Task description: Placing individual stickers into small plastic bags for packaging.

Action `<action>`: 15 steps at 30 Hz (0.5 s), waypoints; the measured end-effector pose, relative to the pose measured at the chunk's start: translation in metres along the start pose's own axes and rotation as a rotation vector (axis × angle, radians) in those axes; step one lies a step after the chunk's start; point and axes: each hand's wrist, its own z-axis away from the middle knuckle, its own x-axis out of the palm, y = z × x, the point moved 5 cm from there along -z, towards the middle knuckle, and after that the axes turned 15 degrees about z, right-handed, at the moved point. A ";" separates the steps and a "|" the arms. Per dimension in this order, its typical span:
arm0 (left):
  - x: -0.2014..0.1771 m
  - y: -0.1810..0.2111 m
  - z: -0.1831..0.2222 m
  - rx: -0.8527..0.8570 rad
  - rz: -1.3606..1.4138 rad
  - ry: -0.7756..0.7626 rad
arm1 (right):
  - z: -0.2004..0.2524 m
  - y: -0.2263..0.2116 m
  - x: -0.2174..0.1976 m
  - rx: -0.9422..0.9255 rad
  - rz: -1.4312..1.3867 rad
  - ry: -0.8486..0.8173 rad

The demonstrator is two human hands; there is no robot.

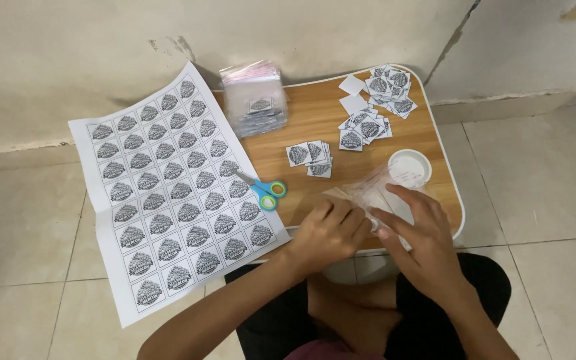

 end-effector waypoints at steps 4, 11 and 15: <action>-0.010 0.004 -0.016 0.037 -0.065 0.196 | -0.003 0.005 0.003 0.183 -0.126 0.100; 0.012 0.015 -0.003 -0.002 -0.144 0.296 | 0.002 0.034 0.037 0.457 -0.396 0.087; 0.020 0.013 0.006 -0.098 -0.128 0.286 | 0.008 0.041 0.046 0.527 -0.375 0.071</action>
